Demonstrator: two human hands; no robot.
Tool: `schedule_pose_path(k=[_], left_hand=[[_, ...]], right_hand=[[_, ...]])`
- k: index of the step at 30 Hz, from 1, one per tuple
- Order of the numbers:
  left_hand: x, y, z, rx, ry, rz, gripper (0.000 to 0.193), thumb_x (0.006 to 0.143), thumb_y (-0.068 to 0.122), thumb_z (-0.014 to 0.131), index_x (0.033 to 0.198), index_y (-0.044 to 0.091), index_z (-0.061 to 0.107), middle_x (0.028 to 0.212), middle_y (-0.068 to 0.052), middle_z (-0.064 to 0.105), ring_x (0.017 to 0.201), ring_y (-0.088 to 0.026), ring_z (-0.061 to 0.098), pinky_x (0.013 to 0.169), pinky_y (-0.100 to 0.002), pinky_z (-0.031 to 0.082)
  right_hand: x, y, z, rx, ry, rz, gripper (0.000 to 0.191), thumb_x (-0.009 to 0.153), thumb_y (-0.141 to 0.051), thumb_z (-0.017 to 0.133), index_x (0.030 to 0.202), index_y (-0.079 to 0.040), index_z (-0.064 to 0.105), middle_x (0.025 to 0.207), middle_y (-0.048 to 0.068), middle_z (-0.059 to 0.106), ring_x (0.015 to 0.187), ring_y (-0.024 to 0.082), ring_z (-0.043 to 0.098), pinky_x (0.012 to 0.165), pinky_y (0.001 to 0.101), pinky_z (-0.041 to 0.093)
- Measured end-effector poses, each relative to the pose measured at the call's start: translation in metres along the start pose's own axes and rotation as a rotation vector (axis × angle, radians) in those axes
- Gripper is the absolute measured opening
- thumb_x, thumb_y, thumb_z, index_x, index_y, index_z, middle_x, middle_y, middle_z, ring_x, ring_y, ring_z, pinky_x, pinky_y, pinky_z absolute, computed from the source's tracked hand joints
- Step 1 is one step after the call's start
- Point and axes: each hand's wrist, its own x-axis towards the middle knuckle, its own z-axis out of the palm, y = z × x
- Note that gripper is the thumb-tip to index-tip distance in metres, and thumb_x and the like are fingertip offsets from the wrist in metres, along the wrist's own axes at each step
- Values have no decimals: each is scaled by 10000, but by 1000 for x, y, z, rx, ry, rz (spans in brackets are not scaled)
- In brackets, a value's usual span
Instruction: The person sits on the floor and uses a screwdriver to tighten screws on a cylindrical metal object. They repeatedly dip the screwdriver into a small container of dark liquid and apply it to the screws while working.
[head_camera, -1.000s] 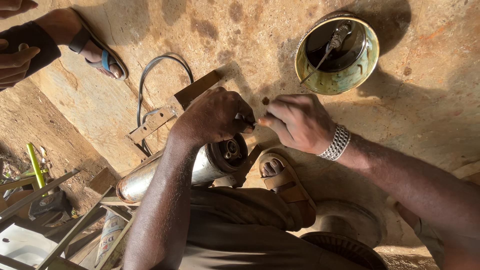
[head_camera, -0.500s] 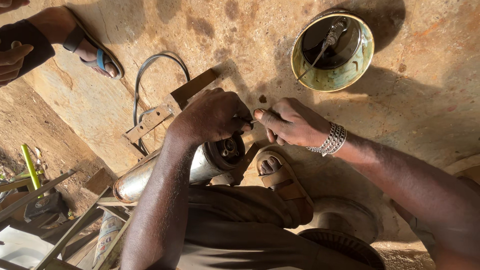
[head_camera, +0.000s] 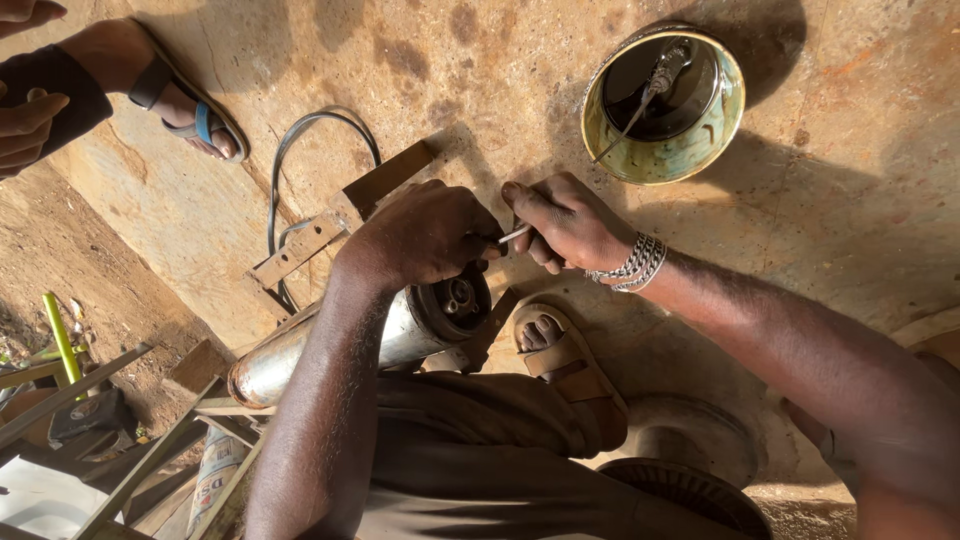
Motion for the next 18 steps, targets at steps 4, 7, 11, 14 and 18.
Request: schedule_pose_path(k=[4, 7, 11, 14, 18], left_hand=[[1, 3, 1, 42, 17, 40, 253, 894, 373, 737, 949, 135, 801, 829, -77, 787, 853, -226, 759, 832, -442, 564], [2, -3, 3, 6, 51, 99, 212, 887, 330, 723, 1004, 172, 802, 862, -58, 783, 852, -243, 755, 813, -453, 565], [2, -7, 6, 28, 142, 195, 211, 879, 313, 735, 974, 140, 809, 862, -82, 773, 875, -269, 741, 822, -464, 554], [4, -5, 4, 55, 56, 135, 198, 920, 310, 691, 977, 170, 817, 849, -69, 790, 864, -240, 763, 867, -436, 561], [3, -2, 2, 15, 54, 89, 228, 881, 347, 723, 1003, 172, 805, 877, -52, 786, 890, -227, 748, 861, -440, 553]], right_hand=[[-19, -1, -15, -545, 572, -1118, 657, 1132, -502, 392, 1090, 108, 631, 966, 191, 654, 737, 246, 663, 601, 385, 580], [-20, 10, -19, -867, 539, -1127, 523, 1096, -520, 453, 943, -63, 657, 936, 98, 701, 786, 265, 709, 634, 411, 585], [-18, 20, 1, -183, 4, -76, 639, 1085, -576, 461, 868, -31, 713, 832, 148, 735, 679, 239, 687, 619, 381, 570], [-25, 16, -2, -69, 83, -370, 614, 1033, -530, 547, 973, 73, 647, 884, 215, 692, 682, 261, 629, 538, 390, 512], [-32, 2, -21, -801, 400, -1206, 488, 936, -429, 667, 1119, 24, 680, 1035, 163, 701, 832, 247, 689, 664, 379, 605]])
